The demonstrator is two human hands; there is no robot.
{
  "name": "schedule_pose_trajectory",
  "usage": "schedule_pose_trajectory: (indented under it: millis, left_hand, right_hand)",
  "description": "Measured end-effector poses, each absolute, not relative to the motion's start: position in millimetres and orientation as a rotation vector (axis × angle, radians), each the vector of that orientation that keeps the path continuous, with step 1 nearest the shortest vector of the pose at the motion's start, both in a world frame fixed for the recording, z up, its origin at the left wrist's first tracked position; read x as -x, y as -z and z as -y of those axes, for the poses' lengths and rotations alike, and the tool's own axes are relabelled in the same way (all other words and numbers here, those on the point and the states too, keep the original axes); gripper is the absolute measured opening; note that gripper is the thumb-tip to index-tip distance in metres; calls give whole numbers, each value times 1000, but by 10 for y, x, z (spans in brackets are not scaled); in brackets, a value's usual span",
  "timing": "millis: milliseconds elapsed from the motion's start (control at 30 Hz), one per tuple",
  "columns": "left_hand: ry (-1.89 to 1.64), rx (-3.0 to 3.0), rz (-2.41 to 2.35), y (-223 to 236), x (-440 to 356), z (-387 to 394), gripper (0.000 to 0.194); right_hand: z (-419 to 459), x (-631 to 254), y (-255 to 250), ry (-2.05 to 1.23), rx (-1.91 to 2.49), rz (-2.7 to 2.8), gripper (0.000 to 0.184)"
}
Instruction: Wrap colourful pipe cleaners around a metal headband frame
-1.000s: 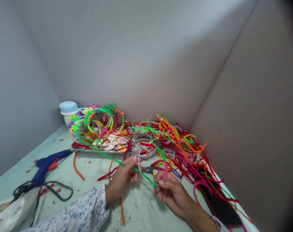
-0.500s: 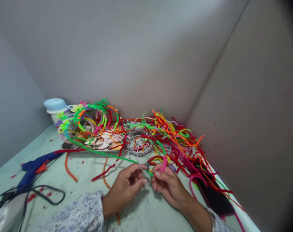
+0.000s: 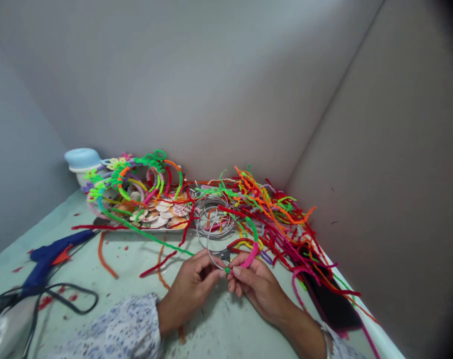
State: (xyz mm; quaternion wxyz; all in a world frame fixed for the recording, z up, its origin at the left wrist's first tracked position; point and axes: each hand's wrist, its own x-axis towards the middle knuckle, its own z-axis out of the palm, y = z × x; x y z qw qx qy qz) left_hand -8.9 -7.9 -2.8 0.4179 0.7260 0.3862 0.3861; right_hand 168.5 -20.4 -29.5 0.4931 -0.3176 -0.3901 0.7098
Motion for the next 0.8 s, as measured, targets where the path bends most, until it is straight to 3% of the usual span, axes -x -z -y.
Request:
schedule_pose_trajectory:
  millis: [367, 800]
  left_hand:
    - [-931, -1740, -1014, 117, 85, 63, 18]
    - [-932, -1614, -998, 148, 58, 53, 15]
  right_hand:
    - [259, -1644, 283, -1424, 976, 1232, 23]
    - [307, -1608, 315, -1217, 1096, 1334, 17]
